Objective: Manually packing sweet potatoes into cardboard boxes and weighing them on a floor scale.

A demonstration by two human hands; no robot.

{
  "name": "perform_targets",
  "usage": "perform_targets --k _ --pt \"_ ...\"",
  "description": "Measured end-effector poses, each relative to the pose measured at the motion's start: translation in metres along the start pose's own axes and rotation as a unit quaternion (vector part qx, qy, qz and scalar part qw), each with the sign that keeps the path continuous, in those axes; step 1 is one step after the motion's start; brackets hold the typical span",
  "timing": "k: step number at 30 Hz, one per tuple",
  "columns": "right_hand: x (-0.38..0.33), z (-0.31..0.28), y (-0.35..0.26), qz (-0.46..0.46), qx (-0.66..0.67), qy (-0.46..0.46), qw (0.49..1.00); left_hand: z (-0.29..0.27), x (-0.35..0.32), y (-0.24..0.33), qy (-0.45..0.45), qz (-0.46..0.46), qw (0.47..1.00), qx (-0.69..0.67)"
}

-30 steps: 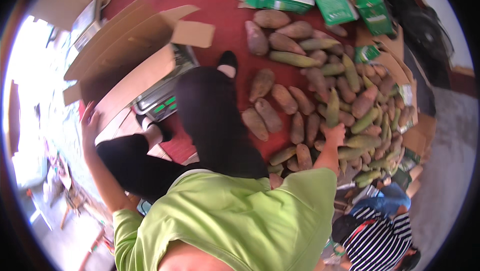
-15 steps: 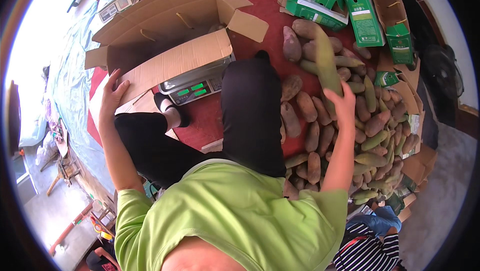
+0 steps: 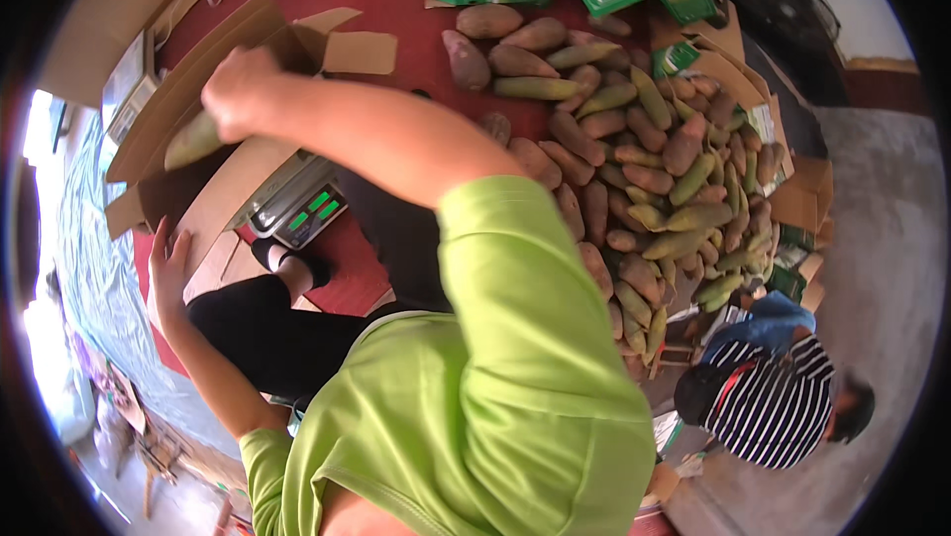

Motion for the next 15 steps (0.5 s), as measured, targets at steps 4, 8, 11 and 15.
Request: perform_targets --k 4,8,11,15 --pt "0.026 0.033 -0.035 -0.031 -0.069 -0.010 0.997 0.012 0.001 0.020 -0.021 -0.024 0.999 0.002" --pt "0.047 0.060 -0.047 0.016 -0.013 0.087 0.996 0.007 0.004 0.002 -0.014 -0.010 1.000 -0.024" --pt "0.031 0.036 -0.040 0.015 0.031 0.030 0.999 0.007 -0.001 0.011 -0.019 -0.028 0.999 0.029" --pt "-0.012 -0.011 0.016 0.010 0.243 0.076 0.967 0.003 0.007 -0.012 -0.018 -0.053 0.995 -0.082"
Point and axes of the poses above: each hand's wrist, its own x-axis towards the middle knuckle, its own z-axis out of the palm, y = z × x, the point moved 8 cm from there along x, towards the middle knuckle, and after that the axes turned 10 degrees about -x, right-handed, at the moved point
